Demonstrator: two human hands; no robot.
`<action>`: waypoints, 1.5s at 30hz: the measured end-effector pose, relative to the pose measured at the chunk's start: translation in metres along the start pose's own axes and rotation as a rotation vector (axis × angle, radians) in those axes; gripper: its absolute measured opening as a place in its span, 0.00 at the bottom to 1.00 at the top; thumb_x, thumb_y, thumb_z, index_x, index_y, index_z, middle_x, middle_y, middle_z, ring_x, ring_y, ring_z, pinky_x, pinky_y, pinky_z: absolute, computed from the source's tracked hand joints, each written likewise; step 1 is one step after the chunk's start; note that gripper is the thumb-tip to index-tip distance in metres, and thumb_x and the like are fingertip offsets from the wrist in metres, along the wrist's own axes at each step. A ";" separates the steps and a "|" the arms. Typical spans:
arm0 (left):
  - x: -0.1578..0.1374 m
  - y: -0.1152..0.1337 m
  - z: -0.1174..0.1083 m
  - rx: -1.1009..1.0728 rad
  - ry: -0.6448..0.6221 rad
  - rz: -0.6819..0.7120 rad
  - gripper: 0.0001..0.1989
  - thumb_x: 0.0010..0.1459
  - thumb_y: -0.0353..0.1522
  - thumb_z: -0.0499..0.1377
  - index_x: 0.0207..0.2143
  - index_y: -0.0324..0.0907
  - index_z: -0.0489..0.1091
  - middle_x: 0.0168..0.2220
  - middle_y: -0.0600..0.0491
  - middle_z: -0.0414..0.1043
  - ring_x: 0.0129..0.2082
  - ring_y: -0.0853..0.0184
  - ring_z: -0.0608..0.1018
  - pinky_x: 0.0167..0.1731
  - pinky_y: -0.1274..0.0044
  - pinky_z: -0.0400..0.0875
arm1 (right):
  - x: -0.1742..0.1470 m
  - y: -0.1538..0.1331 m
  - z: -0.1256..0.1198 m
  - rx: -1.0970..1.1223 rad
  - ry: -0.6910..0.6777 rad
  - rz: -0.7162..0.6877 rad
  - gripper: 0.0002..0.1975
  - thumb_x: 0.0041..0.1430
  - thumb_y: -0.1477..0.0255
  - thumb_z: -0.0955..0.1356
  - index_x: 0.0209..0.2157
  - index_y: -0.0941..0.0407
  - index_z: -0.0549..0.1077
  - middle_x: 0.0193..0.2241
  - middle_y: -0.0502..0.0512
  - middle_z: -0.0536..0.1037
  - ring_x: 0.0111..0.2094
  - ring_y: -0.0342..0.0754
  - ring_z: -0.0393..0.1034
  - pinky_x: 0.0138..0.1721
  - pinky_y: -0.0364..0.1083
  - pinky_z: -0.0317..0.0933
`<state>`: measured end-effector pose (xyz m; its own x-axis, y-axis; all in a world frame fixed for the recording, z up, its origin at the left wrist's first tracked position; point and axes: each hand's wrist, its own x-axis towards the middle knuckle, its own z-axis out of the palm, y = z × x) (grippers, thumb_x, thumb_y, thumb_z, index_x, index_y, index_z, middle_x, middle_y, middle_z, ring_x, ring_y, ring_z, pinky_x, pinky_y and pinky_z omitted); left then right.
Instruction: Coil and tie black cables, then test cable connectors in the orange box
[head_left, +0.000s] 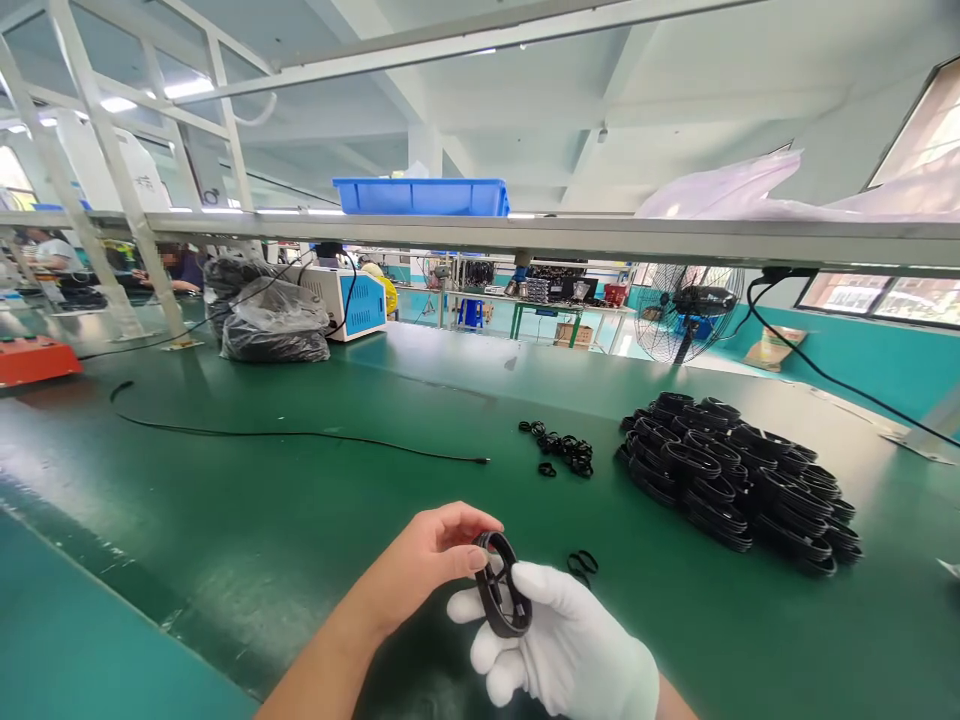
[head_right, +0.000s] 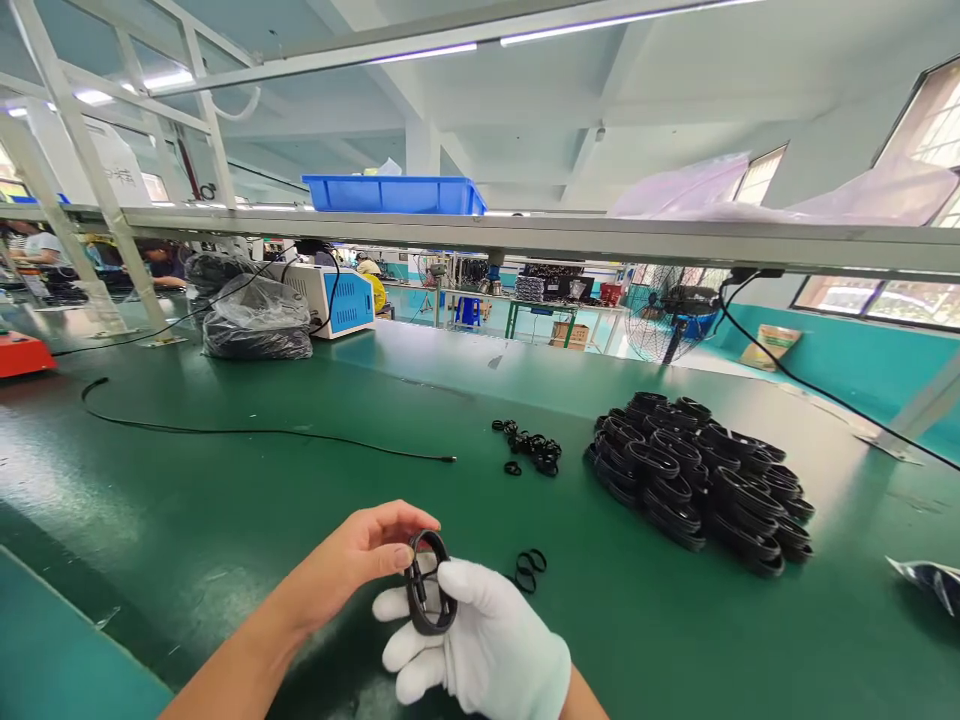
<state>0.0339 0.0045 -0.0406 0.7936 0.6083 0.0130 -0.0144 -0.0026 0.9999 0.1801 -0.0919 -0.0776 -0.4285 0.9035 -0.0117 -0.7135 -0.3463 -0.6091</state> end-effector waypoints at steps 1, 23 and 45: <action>0.001 -0.002 0.000 0.016 0.018 -0.004 0.10 0.51 0.29 0.60 0.39 0.42 0.73 0.37 0.52 0.75 0.38 0.64 0.73 0.41 0.74 0.65 | 0.002 0.002 -0.001 -0.018 0.050 -0.040 0.18 0.55 0.66 0.64 0.40 0.66 0.72 0.38 0.64 0.76 0.30 0.47 0.74 0.27 0.44 0.68; 0.001 -0.014 0.016 0.287 0.332 0.240 0.09 0.51 0.26 0.57 0.35 0.44 0.73 0.33 0.54 0.71 0.34 0.66 0.73 0.37 0.75 0.67 | 0.006 0.004 0.022 -0.282 0.277 -0.018 0.19 0.40 0.64 0.70 0.33 0.62 0.66 0.17 0.50 0.70 0.12 0.38 0.62 0.14 0.37 0.52; 0.008 -0.030 -0.013 0.423 0.363 0.026 0.18 0.53 0.40 0.55 0.46 0.44 0.68 0.42 0.47 0.74 0.36 0.60 0.77 0.40 0.68 0.71 | 0.009 -0.024 0.028 -0.514 0.717 -0.158 0.23 0.41 0.69 0.69 0.40 0.61 0.61 0.13 0.45 0.67 0.13 0.42 0.62 0.15 0.40 0.55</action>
<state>0.0328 0.0192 -0.0703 0.5347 0.8380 0.1090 0.2739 -0.2939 0.9158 0.1783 -0.0821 -0.0409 0.2260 0.9314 -0.2852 -0.3247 -0.2040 -0.9235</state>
